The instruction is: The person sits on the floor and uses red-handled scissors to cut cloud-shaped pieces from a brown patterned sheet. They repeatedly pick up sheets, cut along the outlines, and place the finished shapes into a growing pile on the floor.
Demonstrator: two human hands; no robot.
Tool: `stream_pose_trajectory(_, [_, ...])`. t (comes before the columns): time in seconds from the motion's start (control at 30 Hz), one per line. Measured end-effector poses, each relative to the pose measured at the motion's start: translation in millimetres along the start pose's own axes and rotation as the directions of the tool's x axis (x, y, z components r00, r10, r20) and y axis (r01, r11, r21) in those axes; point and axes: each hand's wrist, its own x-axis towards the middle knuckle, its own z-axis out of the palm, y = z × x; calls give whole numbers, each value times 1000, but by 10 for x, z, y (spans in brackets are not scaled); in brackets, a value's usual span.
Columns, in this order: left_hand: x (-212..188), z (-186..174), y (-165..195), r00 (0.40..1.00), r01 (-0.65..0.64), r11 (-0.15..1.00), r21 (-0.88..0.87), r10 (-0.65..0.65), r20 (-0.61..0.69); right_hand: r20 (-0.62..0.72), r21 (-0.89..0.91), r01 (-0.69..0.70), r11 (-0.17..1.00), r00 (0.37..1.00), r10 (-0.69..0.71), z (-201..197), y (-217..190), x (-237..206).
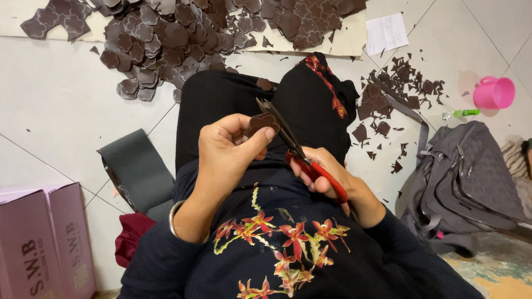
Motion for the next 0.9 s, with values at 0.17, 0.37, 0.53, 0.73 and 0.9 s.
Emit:
stream_pose_trajectory(0.17, [5, -17, -10, 1000, 11, 1000, 5, -11, 19, -21, 31, -64, 997, 998, 64, -12, 9, -17])
stream_pose_trajectory(0.37, [9, -13, -19, 1000, 20, 1000, 5, -20, 19, -33, 133, -85, 987, 995, 90, -4, 80, -26])
stream_pose_trajectory(0.53, [8, -15, -21, 1000, 13, 1000, 11, -14, 22, -39, 144, -96, 985, 994, 102, -31, 155, -42])
stream_pose_trajectory(0.73, [22, -52, -41, 999, -19, 1000, 21, 19, 42, -28, 78, -68, 995, 997, 71, -107, 38, -20])
stream_pose_trajectory(0.9, [19, -95, -28, 997, -46, 985, 165, 36, 63, 49, -59, 34, 998, 998, -31, -216, -200, -37])
